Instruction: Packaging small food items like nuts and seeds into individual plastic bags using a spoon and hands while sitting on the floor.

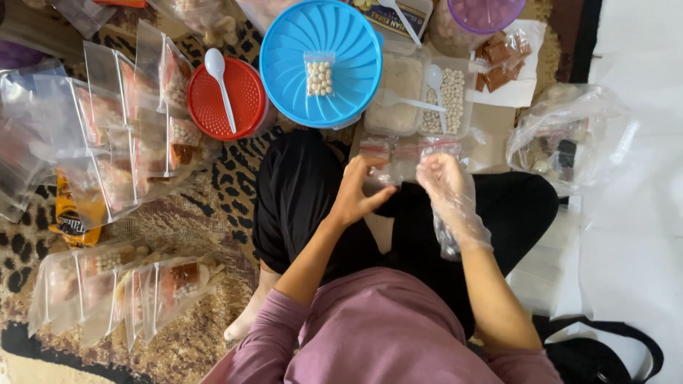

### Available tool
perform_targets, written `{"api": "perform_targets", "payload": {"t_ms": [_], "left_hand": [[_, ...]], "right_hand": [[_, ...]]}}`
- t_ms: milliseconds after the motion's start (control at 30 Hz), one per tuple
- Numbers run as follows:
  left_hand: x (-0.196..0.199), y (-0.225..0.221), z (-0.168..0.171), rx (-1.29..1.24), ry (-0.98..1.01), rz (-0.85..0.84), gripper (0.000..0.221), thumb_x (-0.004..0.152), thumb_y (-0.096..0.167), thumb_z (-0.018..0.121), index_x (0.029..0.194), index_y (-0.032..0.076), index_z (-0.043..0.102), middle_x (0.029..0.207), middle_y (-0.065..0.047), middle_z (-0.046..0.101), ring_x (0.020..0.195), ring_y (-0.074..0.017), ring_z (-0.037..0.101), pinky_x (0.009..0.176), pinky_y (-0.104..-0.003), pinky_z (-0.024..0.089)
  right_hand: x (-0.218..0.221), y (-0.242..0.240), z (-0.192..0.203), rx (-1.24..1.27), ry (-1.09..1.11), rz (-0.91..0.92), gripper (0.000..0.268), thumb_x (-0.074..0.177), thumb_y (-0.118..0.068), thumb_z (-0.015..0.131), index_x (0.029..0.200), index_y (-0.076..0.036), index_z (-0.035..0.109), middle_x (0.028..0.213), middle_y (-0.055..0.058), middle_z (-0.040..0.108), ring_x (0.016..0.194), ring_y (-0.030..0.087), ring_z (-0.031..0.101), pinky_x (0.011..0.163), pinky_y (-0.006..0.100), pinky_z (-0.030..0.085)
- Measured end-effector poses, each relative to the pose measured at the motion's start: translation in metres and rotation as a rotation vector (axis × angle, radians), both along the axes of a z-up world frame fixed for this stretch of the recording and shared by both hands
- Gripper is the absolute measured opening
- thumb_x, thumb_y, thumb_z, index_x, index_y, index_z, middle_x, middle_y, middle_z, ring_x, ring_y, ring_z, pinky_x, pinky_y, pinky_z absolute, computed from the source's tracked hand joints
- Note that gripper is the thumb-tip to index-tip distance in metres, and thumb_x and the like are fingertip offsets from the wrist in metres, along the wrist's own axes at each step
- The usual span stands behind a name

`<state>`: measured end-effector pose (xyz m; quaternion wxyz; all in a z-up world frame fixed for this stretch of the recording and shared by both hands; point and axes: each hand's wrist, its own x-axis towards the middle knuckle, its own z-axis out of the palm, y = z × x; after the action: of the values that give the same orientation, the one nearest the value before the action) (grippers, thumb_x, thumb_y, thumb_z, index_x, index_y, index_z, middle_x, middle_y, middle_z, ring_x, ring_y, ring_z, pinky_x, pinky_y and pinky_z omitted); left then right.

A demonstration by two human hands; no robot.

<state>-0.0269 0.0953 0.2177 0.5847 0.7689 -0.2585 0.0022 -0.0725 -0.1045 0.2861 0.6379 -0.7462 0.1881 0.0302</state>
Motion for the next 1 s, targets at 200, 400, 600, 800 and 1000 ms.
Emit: {"api": "perform_targets", "payload": {"t_ms": [200, 400, 600, 800, 1000], "left_hand": [[0.018, -0.008, -0.026, -0.1, 0.446, 0.164, 0.056, 0.085, 0.041, 0.082, 0.128, 0.013, 0.06, 0.121, -0.009, 0.062, 0.115, -0.0307, 0.059, 0.097, -0.043, 0.046], [0.029, -0.011, -0.043, -0.154, 0.639, 0.207, 0.061, 0.082, 0.045, 0.084, 0.131, 0.017, 0.06, 0.121, -0.009, 0.062, 0.118, -0.026, 0.059, 0.1, -0.041, 0.046], [0.032, -0.016, -0.042, -0.123, 0.651, 0.198, 0.06, 0.082, 0.043, 0.085, 0.131, 0.018, 0.061, 0.122, -0.01, 0.063, 0.117, -0.0281, 0.06, 0.099, -0.042, 0.048], [0.033, -0.021, -0.039, -0.116, 0.669, 0.182, 0.061, 0.082, 0.047, 0.084, 0.131, 0.018, 0.062, 0.122, -0.01, 0.064, 0.116, -0.0276, 0.061, 0.099, -0.042, 0.048], [0.033, -0.023, -0.038, -0.096, 0.668, 0.187, 0.062, 0.082, 0.047, 0.084, 0.132, 0.018, 0.062, 0.121, -0.009, 0.065, 0.115, -0.0261, 0.061, 0.099, -0.041, 0.049]], "right_hand": [[0.079, -0.03, -0.055, -0.818, -0.282, 0.283, 0.021, 0.098, -0.024, 0.065, 0.118, -0.021, 0.063, 0.116, 0.003, 0.061, 0.112, 0.026, 0.063, 0.093, 0.036, 0.054], [0.13, -0.04, -0.07, -1.042, -0.367, 0.626, 0.069, 0.073, -0.008, 0.079, 0.135, -0.018, 0.051, 0.155, 0.028, 0.037, 0.143, 0.056, 0.035, 0.115, 0.065, 0.031], [0.14, -0.046, -0.103, -1.062, -0.309, 0.658, 0.057, 0.076, -0.027, 0.082, 0.129, -0.024, 0.062, 0.151, 0.015, 0.048, 0.139, 0.048, 0.046, 0.115, 0.057, 0.037], [0.124, -0.067, -0.142, -1.338, -0.398, 0.615, 0.042, 0.088, -0.046, 0.071, 0.128, -0.035, 0.064, 0.141, -0.002, 0.054, 0.127, 0.029, 0.058, 0.097, 0.047, 0.049], [0.128, -0.061, -0.112, -1.442, -0.83, 0.535, 0.02, 0.092, -0.038, 0.069, 0.091, -0.019, 0.063, 0.094, 0.004, 0.058, 0.087, 0.024, 0.063, 0.073, 0.038, 0.05]]}}
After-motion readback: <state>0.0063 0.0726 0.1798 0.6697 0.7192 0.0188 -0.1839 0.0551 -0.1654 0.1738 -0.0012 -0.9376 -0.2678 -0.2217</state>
